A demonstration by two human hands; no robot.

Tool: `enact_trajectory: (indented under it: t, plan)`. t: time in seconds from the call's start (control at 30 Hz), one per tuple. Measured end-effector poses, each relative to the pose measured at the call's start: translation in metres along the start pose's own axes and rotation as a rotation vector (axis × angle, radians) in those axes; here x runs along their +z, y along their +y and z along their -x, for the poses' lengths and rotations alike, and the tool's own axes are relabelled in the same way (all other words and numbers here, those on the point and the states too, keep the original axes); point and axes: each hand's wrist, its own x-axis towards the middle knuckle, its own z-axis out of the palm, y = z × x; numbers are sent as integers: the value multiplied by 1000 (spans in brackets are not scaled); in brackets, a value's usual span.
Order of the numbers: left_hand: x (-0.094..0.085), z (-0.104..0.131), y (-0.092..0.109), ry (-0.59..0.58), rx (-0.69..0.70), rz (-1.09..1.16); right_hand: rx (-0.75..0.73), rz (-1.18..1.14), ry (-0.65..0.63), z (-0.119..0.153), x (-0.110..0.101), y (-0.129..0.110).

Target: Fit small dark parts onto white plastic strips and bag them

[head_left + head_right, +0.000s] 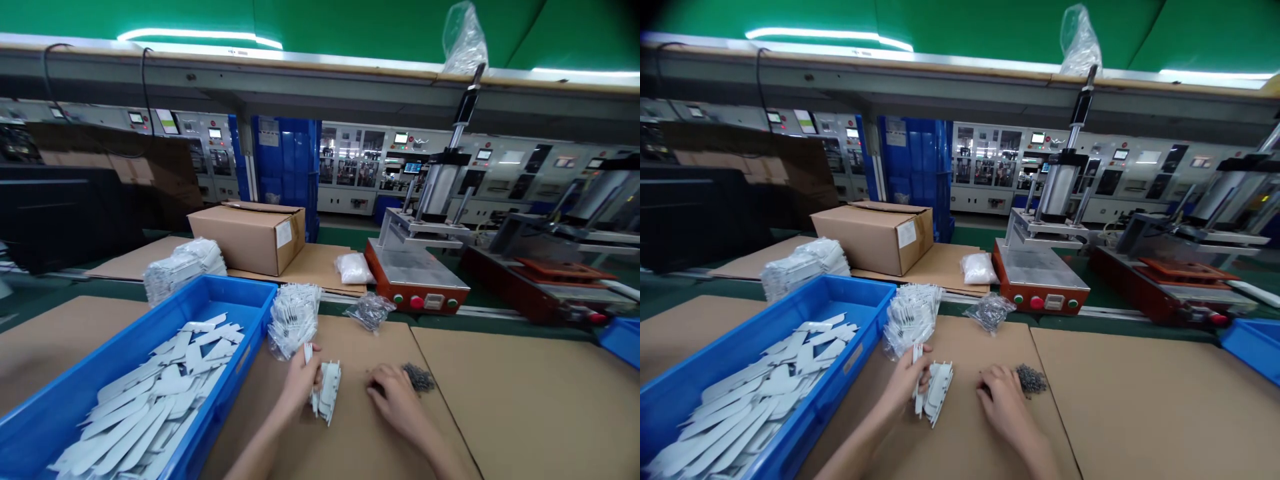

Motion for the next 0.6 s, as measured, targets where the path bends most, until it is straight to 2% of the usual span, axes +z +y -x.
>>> enact_trajectory:
  t: [0.07,0.13,0.23,0.33,0.4,0.6]
  plan:
    - [4,2,3,-33,-98,221,28,-82,53,-3,0,4]
    - [5,6,6,-60,-180,350,93,-239,118,-8,-1,11]
    - [4,10,10,-135,-289,390,205,-497,217,-13,-2,22]
    - [4,12,11,-178,-317,356,267,-610,257,-15,-2,30]
    - [5,12,10,-195,-289,348,272,-546,244,-13,-3,32]
    - [6,10,6,-227,-230,299,99,115,254,-6,-2,24]
